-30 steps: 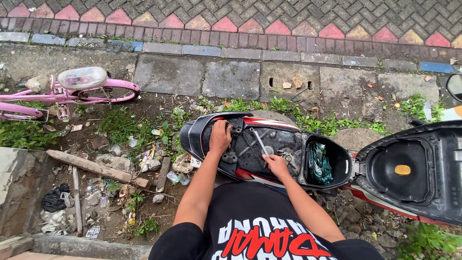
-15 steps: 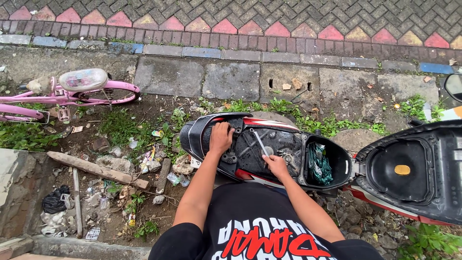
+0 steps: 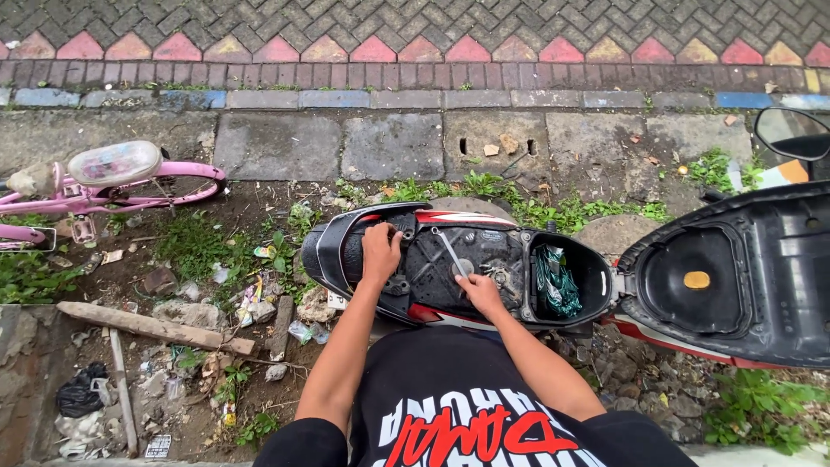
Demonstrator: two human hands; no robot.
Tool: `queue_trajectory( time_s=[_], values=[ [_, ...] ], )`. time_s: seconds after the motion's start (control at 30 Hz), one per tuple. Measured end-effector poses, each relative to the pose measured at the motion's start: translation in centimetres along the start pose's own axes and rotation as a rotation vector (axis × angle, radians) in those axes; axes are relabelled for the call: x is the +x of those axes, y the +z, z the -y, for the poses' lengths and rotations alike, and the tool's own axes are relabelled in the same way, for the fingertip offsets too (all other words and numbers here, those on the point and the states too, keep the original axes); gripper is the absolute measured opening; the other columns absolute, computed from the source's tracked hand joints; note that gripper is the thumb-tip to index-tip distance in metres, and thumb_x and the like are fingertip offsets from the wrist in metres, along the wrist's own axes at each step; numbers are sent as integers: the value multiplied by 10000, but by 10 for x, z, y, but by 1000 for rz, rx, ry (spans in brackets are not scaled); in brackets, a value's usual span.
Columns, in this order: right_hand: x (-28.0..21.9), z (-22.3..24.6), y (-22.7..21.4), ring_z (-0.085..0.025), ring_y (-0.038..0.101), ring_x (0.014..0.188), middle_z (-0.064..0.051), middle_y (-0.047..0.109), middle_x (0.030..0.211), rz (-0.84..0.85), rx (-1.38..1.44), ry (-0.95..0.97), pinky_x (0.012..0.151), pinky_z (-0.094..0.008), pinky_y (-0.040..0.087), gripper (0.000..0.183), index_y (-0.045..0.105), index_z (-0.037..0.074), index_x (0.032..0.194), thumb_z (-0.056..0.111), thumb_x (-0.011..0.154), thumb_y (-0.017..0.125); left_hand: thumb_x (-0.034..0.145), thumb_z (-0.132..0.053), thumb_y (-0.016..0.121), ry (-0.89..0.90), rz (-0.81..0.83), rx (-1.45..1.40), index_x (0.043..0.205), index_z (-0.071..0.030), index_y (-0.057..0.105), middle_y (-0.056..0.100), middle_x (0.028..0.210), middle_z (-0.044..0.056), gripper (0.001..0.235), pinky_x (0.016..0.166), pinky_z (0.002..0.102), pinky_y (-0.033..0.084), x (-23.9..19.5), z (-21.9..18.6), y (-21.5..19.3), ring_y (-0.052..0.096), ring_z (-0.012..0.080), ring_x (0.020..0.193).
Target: The person uses a wrench to loosen and remove bolts from the rear seat assembly of a red and white scooter. After removing the bolts, they lift off the black plastic seat cover and hold it up for inspection.
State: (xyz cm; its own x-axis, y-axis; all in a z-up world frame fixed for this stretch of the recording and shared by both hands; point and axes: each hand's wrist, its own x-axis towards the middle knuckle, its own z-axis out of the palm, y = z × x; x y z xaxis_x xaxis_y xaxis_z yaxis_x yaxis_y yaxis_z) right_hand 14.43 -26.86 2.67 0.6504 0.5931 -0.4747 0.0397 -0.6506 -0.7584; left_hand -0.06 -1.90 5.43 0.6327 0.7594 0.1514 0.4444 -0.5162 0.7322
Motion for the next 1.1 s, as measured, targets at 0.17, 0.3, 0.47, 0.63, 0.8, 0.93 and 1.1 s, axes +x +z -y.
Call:
queue_trajectory(
  time_s=[0.17,0.3,0.47,0.63,0.8,0.93,1.1],
  values=[
    [15,-43,11,-307,647,691,-140,646,561,-57,24,-69,739,-391,514,446,705,63,688,452,905,729,1047,-218,637,-130,22,-237,1090,-87,637,655,918,121,138,881,468,499,-30,-14,12,624,342,958],
    [28,-71,17,-219,619,582,-90,616,500,-180,60,-117,631,-348,511,387,698,119,695,435,912,749,1058,-233,646,-553,148,-611,1275,-67,644,684,1177,168,274,959,456,534,-40,1,40,655,274,1127],
    [16,-34,17,-142,465,409,-64,455,430,-157,506,-151,464,-237,391,352,567,78,703,249,997,657,1033,-176,689,-663,261,-823,1318,-18,657,703,1187,209,327,938,436,568,-46,-15,47,692,275,1092],
    [4,20,-2,-208,561,574,-124,550,592,-59,636,-266,613,-338,461,279,552,54,905,220,1121,494,960,-120,766,-713,350,-1021,1290,78,652,715,1120,248,401,838,295,617,-52,-33,72,709,209,963],
    [-9,27,-10,-82,416,417,42,358,600,-116,700,-104,471,-239,376,205,606,13,965,120,1091,485,907,-86,798,-701,402,-1022,1219,56,698,733,1018,216,357,808,317,631,-65,-30,104,750,236,902],
    [-26,13,-20,-86,399,388,34,347,554,-221,725,-53,442,-241,351,166,592,19,917,106,1058,573,919,-98,776,-737,383,-942,1200,54,701,736,1003,238,329,800,337,630,-62,-46,93,748,255,896],
    [-52,-2,-45,-71,395,380,59,340,557,-322,746,54,426,-242,357,134,576,51,937,110,1057,574,945,-211,737,-656,358,-572,1173,-93,754,763,999,106,257,812,391,619,-42,-56,108,741,219,973]
  ],
)
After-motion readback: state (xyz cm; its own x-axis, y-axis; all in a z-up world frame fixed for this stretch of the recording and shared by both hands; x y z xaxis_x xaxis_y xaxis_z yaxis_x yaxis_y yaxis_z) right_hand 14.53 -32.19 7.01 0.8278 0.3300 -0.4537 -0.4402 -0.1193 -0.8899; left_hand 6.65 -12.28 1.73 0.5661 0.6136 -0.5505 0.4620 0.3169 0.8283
